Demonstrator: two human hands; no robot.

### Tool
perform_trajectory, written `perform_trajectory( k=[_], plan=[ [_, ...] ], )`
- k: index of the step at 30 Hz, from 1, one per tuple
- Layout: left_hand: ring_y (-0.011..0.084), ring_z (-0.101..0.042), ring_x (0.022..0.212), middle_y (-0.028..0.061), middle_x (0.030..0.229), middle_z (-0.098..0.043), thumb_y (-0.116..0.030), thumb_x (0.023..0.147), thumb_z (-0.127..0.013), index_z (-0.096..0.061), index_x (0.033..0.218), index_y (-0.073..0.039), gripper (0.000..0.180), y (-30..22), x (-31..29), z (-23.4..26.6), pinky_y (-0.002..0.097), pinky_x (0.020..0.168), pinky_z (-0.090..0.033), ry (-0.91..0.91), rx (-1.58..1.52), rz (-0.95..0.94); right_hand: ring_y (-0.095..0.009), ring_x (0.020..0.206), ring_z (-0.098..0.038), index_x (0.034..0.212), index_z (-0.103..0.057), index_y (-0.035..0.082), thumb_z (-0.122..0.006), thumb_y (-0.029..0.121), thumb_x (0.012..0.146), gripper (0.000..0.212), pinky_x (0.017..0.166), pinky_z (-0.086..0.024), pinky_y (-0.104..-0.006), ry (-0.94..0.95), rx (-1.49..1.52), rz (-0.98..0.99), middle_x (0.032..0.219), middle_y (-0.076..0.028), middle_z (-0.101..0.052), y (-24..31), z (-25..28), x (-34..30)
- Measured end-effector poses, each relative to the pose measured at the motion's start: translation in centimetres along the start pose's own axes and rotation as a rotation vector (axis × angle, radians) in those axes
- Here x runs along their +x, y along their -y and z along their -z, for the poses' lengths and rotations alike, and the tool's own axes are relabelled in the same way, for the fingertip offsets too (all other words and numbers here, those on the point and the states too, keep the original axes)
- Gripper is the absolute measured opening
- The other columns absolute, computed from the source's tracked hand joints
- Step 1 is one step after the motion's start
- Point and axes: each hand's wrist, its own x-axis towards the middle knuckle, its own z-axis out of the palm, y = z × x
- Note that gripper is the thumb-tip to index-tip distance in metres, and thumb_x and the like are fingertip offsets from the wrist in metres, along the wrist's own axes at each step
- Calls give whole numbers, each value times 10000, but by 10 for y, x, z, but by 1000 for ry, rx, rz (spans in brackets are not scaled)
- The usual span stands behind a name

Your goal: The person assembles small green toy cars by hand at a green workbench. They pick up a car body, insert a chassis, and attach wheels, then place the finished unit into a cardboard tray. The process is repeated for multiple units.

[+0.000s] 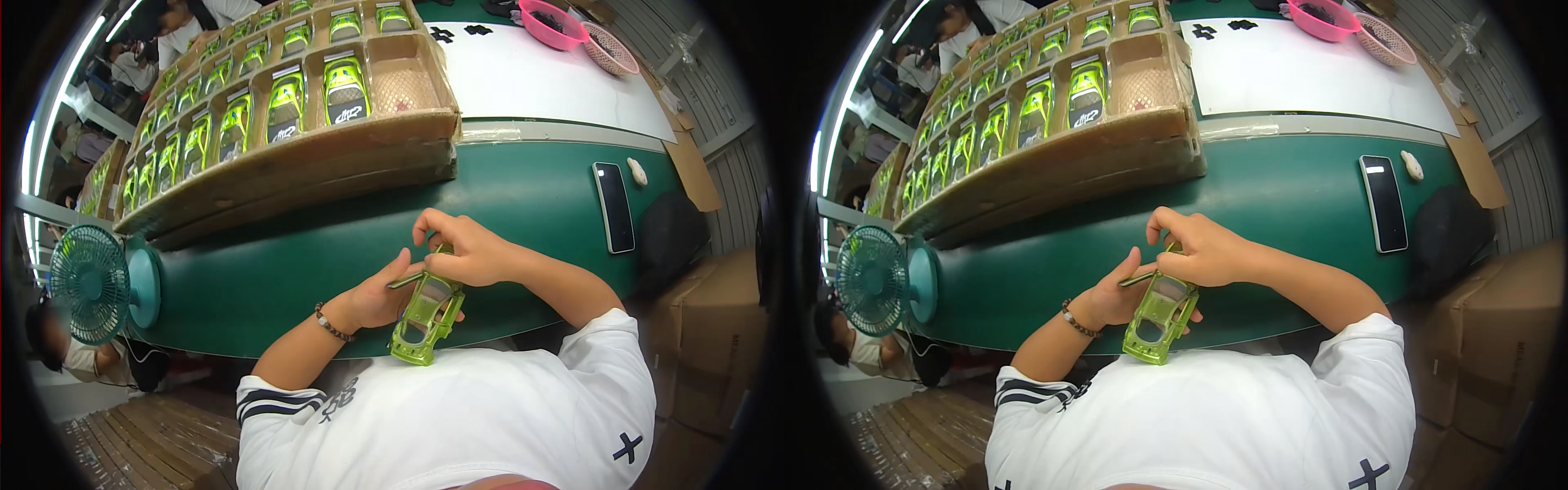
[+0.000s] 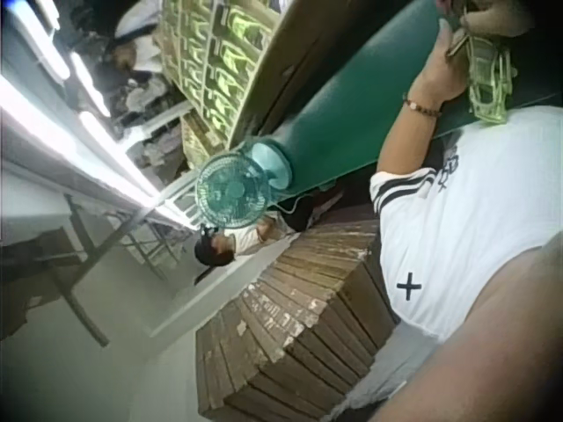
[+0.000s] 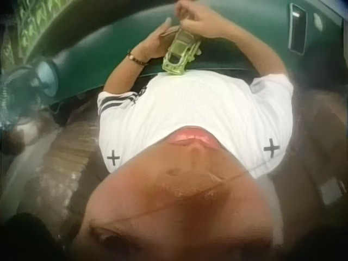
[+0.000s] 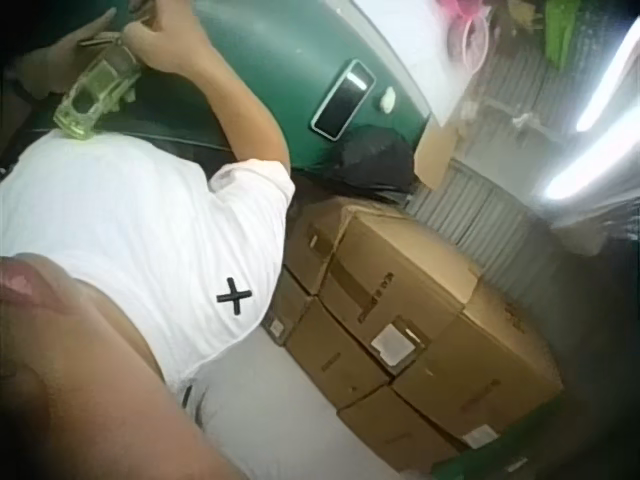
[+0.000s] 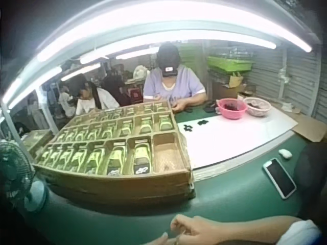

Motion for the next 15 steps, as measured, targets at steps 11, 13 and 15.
perform_trajectory(
  k=[11,13,15],
  plan=[
    [185,-603,1005,152,1154,-597,-279,954,-536,-471,1296,-5,443,-8,-11,10,324,860,-499,-460,604,-578,-58,707,-517,973,-588,37,-632,221,895,204,622,-428,-232,-308,149,149,738,11,-562,-39,0,11],
    [158,-619,949,132,1067,-648,-142,930,-588,-558,1212,19,327,-8,-23,22,302,844,-506,-481,651,-541,-53,668,-505,969,-616,56,-609,226,918,177,593,-423,-228,-196,180,165,743,30,-560,-43,-1,12],
    [158,-631,895,116,992,-669,-126,926,-589,-626,1099,49,249,-10,-27,22,301,821,-516,-342,570,-595,-49,647,-508,953,-610,72,-606,267,921,197,546,-419,-226,-41,421,64,754,28,-568,-44,-2,8]
  ],
)
